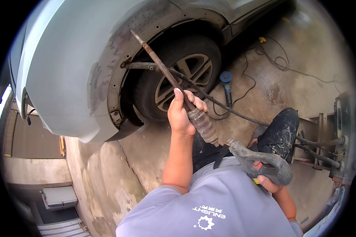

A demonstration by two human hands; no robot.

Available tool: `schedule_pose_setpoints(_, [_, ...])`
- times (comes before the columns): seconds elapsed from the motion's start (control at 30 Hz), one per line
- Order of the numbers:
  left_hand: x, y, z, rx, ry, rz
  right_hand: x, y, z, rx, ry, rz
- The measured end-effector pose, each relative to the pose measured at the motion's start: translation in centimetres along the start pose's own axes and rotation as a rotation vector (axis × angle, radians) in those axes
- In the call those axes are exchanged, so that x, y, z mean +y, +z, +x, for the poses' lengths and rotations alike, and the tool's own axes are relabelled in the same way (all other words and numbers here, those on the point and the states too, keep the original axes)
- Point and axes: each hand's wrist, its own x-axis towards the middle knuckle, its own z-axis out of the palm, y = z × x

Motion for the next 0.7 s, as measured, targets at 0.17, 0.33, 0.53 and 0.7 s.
schedule_pose_setpoints(0.17, [0.4,0.8,-0.5,-0.025,0.001,-0.034,-0.6,-0.8,0.9,-0.107,-0.118,-0.153])
schedule_pose_setpoints(0.33, [0.6,1.4,-0.6,-0.057,-0.007,-0.05,-0.4,-1.1,0.7,-0.12,-0.139,-0.157])
schedule_pose_setpoints(0.53, [0.4,1.2,-0.1,-0.189,-0.037,-0.19,-0.3,-1.2,-0.3,-0.084,-0.145,-0.099])
schedule_pose_setpoints(0.7, [0.1,1.7,0.0,-0.194,-0.022,-0.218,0.3,-1.9,-0.3,-0.164,-0.301,-0.227])
